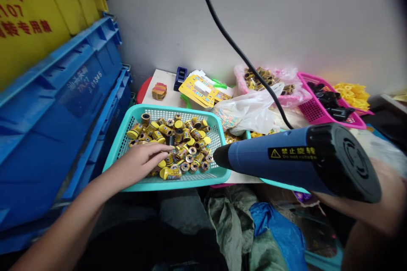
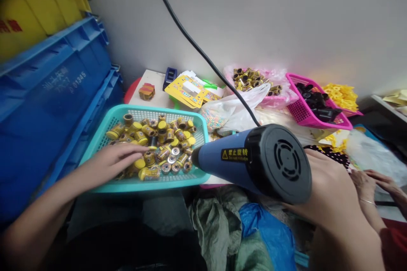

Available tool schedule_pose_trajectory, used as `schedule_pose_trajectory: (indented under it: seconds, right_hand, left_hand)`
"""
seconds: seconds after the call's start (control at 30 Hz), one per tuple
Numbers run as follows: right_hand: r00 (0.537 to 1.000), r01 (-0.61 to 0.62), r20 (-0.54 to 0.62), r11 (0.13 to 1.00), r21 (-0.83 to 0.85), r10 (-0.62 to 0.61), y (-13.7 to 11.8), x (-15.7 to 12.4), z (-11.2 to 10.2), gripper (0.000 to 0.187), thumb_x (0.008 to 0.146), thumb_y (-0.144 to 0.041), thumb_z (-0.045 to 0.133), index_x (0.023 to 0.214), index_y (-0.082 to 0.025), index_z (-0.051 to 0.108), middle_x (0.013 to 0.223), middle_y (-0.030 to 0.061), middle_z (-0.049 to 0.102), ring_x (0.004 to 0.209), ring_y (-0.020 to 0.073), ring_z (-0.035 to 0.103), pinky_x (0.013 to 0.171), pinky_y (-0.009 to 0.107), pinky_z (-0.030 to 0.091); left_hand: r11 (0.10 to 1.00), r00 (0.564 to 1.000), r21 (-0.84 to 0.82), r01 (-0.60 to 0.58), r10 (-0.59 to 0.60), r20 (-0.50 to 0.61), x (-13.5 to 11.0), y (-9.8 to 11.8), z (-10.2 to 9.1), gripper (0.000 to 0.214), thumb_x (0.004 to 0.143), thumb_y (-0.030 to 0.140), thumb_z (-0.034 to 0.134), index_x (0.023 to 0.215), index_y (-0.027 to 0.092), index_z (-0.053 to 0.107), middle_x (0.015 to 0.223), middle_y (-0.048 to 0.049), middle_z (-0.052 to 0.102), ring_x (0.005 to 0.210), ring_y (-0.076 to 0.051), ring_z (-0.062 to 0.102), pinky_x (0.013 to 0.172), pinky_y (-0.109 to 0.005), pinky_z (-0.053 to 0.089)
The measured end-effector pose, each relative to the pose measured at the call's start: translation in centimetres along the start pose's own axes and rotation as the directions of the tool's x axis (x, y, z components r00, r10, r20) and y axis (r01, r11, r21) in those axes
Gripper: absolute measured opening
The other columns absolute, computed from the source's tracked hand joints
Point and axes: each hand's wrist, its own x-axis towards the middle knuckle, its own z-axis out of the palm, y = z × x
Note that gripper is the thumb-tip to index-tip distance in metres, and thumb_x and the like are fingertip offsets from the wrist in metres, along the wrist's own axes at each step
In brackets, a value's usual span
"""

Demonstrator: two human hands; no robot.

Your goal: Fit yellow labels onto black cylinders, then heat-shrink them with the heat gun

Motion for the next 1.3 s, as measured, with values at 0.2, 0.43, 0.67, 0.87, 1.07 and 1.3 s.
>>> schedule_pose_trajectory:
  seconds: [0.2,0.43,0.67,0.87,1.07,1.3]
  right_hand:
    - [0.947,0.275,-0.132,0.952,-0.135,-0.292,-1.3,2.2,-0.3,0.028,0.092,-0.036,0.044,0.068,-0.023,0.051,0.065,0.0044,0.057,0.067,0.0178,0.058,0.046,0.032,0.028]
    - [0.944,0.293,-0.109,0.944,-0.154,-0.311,-1.7,2.0,-0.7,0.033,0.093,-0.038,0.043,0.066,-0.022,0.052,0.063,0.004,0.055,0.061,0.0173,0.053,0.05,0.032,0.031]
    - [0.964,0.24,-0.071,0.95,-0.198,-0.258,-0.8,0.6,-0.3,0.029,0.084,-0.038,0.052,0.058,-0.024,0.054,0.061,0.0041,0.055,0.059,0.0189,0.052,0.053,0.032,0.038]
    - [0.965,0.206,-0.116,0.953,-0.223,-0.236,-0.5,0.8,0.3,0.028,0.078,-0.034,0.057,0.053,-0.023,0.052,0.057,0.0042,0.052,0.056,0.0191,0.052,0.049,0.031,0.037]
    - [0.962,0.171,-0.166,0.951,-0.256,-0.217,-0.4,0.8,0.8,0.03,0.079,-0.034,0.057,0.052,-0.023,0.054,0.057,0.0046,0.054,0.054,0.0185,0.053,0.051,0.03,0.04]
    - [0.978,0.058,-0.19,0.985,-0.16,-0.089,-0.6,-0.3,2.0,0.031,0.08,-0.036,0.053,0.052,-0.024,0.051,0.057,0.0044,0.055,0.057,0.0194,0.055,0.053,0.03,0.039]
  left_hand:
    - [0.996,0.995,-0.055,0.069,-0.072,-0.064,-1.5,-1.8,0.1,0.046,0.088,0.054,0.045,0.107,0.023,0.073,0.114,-0.0051,0.073,0.106,-0.026,0.067,0.098,-0.037,0.049]
    - [1.0,0.998,-0.02,0.023,-0.024,-0.055,-0.3,-1.1,-0.5,0.048,0.089,0.054,0.042,0.11,0.023,0.072,0.113,-0.0052,0.073,0.105,-0.025,0.066,0.096,-0.038,0.05]
    - [0.998,0.999,0.054,-0.024,0.025,-0.025,1.0,-0.1,-0.8,0.045,0.092,0.049,0.04,0.113,0.024,0.07,0.115,-0.0042,0.073,0.106,-0.024,0.065,0.097,-0.037,0.049]
    - [0.931,0.965,0.263,-0.253,0.224,0.138,8.2,3.3,1.5,0.039,0.095,0.037,0.039,0.122,0.022,0.064,0.134,-0.0082,0.06,0.124,-0.025,0.053,0.106,-0.042,0.039]
    - [0.889,0.946,0.417,-0.189,0.051,0.321,11.9,3.9,5.9,0.061,0.086,0.052,0.055,0.138,0.022,0.051,0.159,-0.0159,0.027,0.145,-0.041,0.019,0.113,-0.062,0.016]
    - [0.885,0.895,0.406,-0.226,0.025,0.444,6.3,3.0,3.3,0.048,0.086,0.039,0.057,0.134,0.032,0.055,0.153,-0.0116,0.039,0.143,-0.037,0.027,0.111,-0.059,0.025]
